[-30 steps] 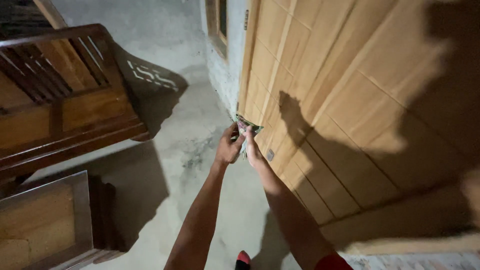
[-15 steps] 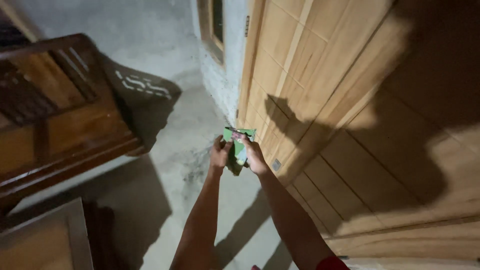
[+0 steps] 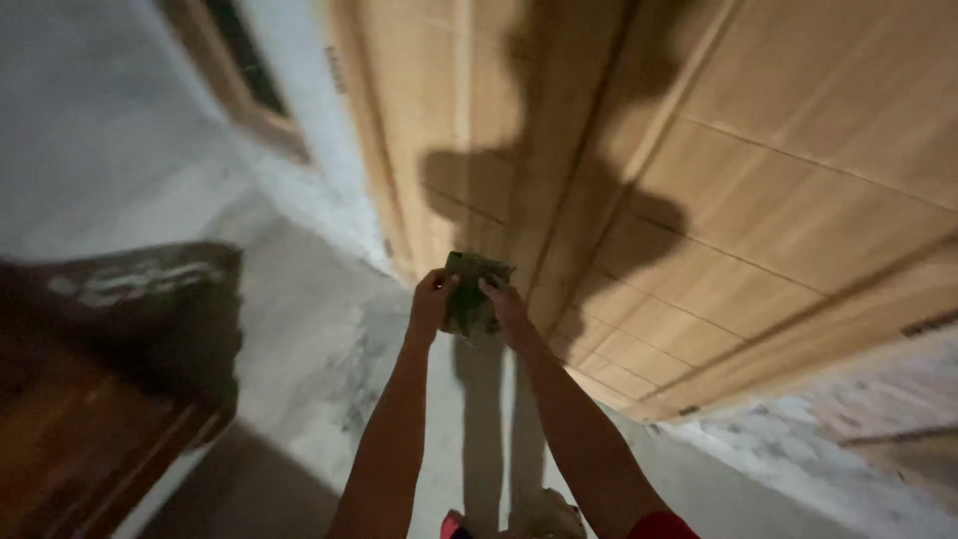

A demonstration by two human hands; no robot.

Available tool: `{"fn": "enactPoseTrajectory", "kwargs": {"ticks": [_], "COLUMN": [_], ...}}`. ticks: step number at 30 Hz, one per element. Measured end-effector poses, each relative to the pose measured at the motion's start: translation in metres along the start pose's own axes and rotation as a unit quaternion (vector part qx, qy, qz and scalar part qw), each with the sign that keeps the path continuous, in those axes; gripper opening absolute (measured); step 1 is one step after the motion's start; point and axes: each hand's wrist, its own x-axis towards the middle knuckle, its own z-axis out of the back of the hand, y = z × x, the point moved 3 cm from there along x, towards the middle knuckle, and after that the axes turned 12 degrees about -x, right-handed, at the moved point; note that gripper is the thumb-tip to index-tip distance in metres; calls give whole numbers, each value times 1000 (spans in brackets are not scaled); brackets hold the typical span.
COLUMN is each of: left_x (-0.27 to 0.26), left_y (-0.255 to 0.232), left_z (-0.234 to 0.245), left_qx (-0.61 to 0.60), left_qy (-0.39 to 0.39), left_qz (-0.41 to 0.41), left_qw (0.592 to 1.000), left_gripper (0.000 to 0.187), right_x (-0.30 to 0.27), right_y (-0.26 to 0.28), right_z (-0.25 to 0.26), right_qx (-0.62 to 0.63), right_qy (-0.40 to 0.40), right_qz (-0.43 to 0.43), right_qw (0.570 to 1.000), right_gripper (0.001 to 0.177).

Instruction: Sanding the surface of a wooden door using a piece of sandpaper.

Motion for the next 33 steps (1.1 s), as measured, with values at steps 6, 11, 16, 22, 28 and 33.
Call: {"fn": "enactPoseTrajectory", "kwargs": {"ticks": [6, 11, 16, 22, 28, 33], "left_x": [66, 84, 81, 63, 36, 14], "left_y": [68, 75, 89, 61, 9, -63], "left_z": [-102, -205, -283, -351, -375, -361], "left_qx": [62, 38, 115, 8, 26, 167], "left_qy": [171, 230, 277, 345, 316, 157], "left_qz": [-63, -55, -69, -112, -147, -508], "left_qw": [981, 971, 952, 932, 937, 830], "left_gripper": [34, 39, 33, 23, 25, 43], "right_x": [6, 55, -56, -79, -76, -99], "right_y": [-8, -74, 27, 13, -9, 22], "right_z": [100, 213, 235, 279, 312, 313], "right_qx": [172, 168, 354, 342, 241, 176], "right_qy": [-113, -153, -188, -231, -399, -596], "right_qz": [25, 155, 199, 239, 228, 321], "right_qw": [978, 961, 894, 879, 855, 715], "right_gripper": [39, 44, 38, 48, 49, 45]}}
